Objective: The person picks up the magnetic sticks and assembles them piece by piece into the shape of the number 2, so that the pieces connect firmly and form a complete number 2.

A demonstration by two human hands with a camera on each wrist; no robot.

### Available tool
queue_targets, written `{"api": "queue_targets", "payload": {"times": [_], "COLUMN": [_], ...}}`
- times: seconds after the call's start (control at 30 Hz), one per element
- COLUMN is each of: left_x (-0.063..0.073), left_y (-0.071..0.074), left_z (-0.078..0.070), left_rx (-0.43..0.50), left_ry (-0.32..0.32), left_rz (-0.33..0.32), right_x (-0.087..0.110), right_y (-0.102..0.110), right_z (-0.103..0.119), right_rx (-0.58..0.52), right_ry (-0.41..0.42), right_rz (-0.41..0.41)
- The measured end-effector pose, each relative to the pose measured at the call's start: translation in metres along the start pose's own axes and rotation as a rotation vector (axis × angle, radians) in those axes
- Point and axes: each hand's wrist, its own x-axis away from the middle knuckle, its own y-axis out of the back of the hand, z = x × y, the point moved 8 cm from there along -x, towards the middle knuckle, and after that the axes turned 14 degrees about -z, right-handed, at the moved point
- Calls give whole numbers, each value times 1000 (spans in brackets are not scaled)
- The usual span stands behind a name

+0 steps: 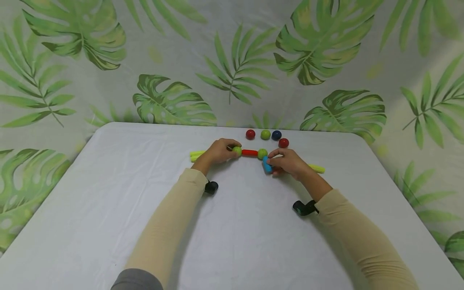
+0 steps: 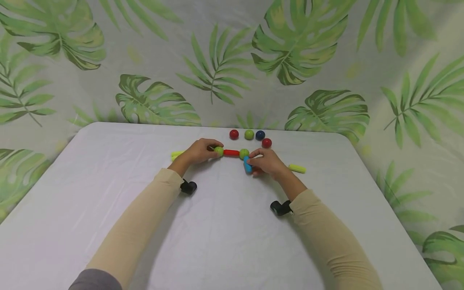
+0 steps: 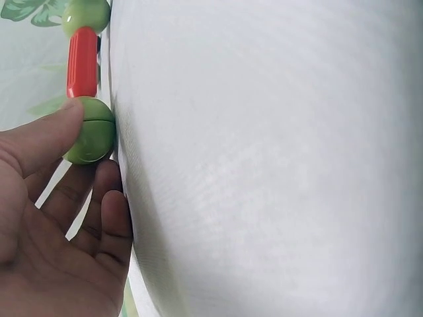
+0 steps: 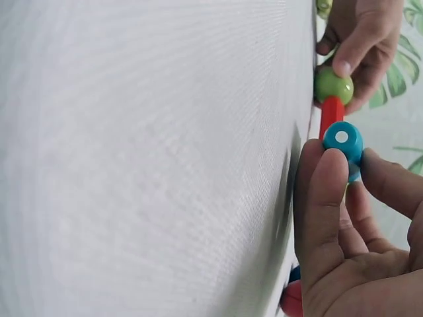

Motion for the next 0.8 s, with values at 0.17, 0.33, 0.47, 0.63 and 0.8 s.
{"api": "queue_targets", "payload": {"times": [0.17, 0.33, 0.47, 0.63, 0.8], "left_x": [0, -1, 0, 1, 2], "left_y": [-1, 0, 0, 1, 1], "left_z": [1, 1, 0, -2, -2], "left_rx": [-4, -4, 0, 1, 1], "left_ry": [-3, -17, -21, -18, -9], "left_rz": [-1, -5, 0, 7, 9], "right_x": [-3, -6, -8, -10, -10], "right_y": [-2, -3, -4, -6, -8], "right_z": [-3, -5, -6, -6, -6], "right_rx": [-1, 8, -3, -20, -35], "right_ry": [-23, -42, -47, -51, -66], "right_rz": [-12, -24, -21, -9, 2]}}
